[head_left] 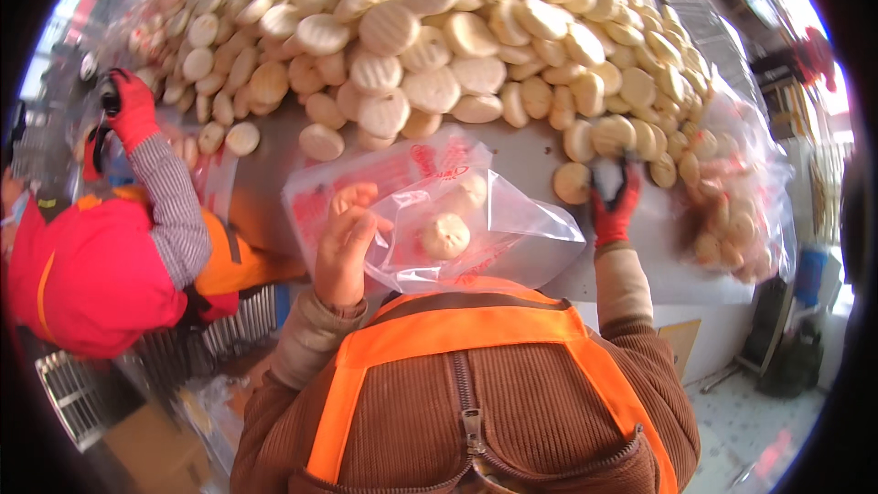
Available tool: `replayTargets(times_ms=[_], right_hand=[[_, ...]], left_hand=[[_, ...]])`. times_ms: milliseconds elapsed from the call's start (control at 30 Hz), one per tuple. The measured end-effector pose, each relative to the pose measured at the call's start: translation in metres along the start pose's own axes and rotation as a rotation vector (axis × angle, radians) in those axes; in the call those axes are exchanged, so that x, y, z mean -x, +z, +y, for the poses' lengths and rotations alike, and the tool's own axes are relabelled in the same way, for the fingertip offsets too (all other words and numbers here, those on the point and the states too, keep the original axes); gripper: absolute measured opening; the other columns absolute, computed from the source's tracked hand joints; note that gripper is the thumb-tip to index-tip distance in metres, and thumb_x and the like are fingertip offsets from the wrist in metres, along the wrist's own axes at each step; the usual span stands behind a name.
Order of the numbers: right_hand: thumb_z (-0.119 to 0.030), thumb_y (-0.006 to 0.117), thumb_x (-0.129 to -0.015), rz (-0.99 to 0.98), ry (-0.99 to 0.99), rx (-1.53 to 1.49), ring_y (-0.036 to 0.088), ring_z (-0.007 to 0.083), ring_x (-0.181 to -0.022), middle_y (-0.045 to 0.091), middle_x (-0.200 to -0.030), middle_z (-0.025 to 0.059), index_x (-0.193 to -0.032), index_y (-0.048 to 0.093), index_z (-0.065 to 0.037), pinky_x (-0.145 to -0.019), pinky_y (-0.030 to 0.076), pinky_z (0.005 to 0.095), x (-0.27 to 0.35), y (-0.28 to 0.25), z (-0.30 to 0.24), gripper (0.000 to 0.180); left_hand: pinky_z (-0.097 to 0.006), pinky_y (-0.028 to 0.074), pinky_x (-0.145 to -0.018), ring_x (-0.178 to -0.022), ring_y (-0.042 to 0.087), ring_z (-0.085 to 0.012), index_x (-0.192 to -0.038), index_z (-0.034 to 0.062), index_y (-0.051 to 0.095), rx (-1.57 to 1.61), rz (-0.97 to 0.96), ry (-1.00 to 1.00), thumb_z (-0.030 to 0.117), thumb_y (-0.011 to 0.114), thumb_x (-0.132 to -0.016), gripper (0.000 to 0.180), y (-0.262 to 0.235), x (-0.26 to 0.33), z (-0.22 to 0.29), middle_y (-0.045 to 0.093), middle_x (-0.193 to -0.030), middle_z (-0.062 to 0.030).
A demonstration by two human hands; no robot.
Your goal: The person picks round biscuits from a large pile on a table and places them into clear plastic bags. They repeatedly fill bags and set them aside while continuing to handle more biscuits from the pile.
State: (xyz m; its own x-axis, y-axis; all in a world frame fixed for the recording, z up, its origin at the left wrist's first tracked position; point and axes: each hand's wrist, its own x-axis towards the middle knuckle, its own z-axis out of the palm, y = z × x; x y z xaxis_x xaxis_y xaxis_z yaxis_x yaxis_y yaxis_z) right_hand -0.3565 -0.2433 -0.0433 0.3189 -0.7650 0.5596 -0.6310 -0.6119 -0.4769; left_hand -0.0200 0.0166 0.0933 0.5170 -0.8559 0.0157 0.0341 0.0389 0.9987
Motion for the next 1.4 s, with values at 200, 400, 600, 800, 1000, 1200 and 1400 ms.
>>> replayTargets(times_ms=[200,400,600,800,1000,1200,1400], right_hand=[[-0.023,0.063,-0.093,0.195,0.206,0.052,0.031,0.0323,-0.14,0.036,-0.151,0.017,-0.145,0.038,-0.003,-0.115,0.024,0.0436,-0.044,0.027,-0.005,0.061],[-0.028,0.065,-0.09,0.186,0.223,0.181,0.031,0.0363,-0.139,0.036,-0.149,0.0205,-0.145,0.038,-0.005,-0.115,0.024,0.0457,-0.059,0.055,0.01,0.065],[-0.016,0.072,-0.084,0.163,0.053,0.196,0.041,0.0355,-0.132,0.044,-0.143,0.0194,-0.142,0.04,-0.001,-0.111,0.03,0.0436,-0.044,0.021,0.002,0.068],[-0.03,0.082,-0.071,-0.17,0.109,0.116,0.048,0.0387,-0.122,0.051,-0.134,0.0197,-0.132,0.052,-0.008,-0.101,0.042,0.0448,0.013,0.013,-0.03,0.071],[-0.045,0.081,-0.069,-0.124,0.207,0.182,0.043,0.0421,-0.127,0.042,-0.143,0.0225,-0.132,0.053,-0.016,-0.103,0.041,0.0472,0.048,0.056,-0.01,0.074],[-0.041,0.058,-0.09,0.064,0.956,-1.267,0.053,0.0255,-0.124,0.057,-0.13,0.0087,-0.137,0.047,-0.007,-0.094,0.048,0.0365,-0.003,-0.04,-0.073,0.059],[-0.04,0.07,-0.079,-0.716,0.01,-1.604,0.058,0.0325,-0.112,0.056,-0.124,0.0245,-0.128,0.048,0.006,-0.085,0.051,0.0407,-0.057,-0.113,-0.193,0.071]], left_hand=[[-0.04,0.015,-0.114,-0.136,0.031,-0.0194,-0.088,0.0004,0.069,0.131,0.201,-0.161,0.017,0.054,-0.096,0.023,-0.027,-0.019,-0.048,0.027,-0.156,-0.0148],[-0.039,0.022,-0.112,-0.117,0.05,-0.0177,-0.106,-0.0023,0.067,0.167,0.235,-0.146,0.016,0.053,-0.096,0.025,-0.044,-0.044,-0.079,0.038,-0.147,-0.0122],[-0.028,0.041,-0.081,-0.089,0.056,-0.0133,-0.105,0.0035,0.067,0.134,0.185,-0.231,0.015,0.052,-0.099,0.019,-0.031,-0.041,-0.053,0.059,-0.113,-0.0075],[-0.02,0.027,-0.052,-0.056,0.033,-0.0029,-0.091,0.0029,0.062,0.373,-0.057,-0.416,0.022,0.05,-0.102,0.025,-0.009,-0.032,-0.006,0.042,-0.064,0.0066],[-0.018,0.026,-0.05,-0.054,0.033,-0.0017,-0.095,0.0031,0.058,0.344,-0.168,-0.363,0.021,0.046,-0.104,0.023,0.011,-0.013,0.017,0.04,-0.063,0.0065],[-0.018,0.027,-0.05,-0.055,0.033,-0.0013,-0.099,0.0041,0.057,0.165,-0.201,-0.232,0.021,0.043,-0.104,0.023,0.031,0.002,0.032,0.04,-0.067,0.0061],[-0.017,0.028,-0.053,-0.058,0.034,-0.0016,-0.102,0.0049,0.059,0.187,-0.201,-0.294,0.021,0.043,-0.104,0.022,0.056,0.016,0.04,0.041,-0.067,0.0065]])
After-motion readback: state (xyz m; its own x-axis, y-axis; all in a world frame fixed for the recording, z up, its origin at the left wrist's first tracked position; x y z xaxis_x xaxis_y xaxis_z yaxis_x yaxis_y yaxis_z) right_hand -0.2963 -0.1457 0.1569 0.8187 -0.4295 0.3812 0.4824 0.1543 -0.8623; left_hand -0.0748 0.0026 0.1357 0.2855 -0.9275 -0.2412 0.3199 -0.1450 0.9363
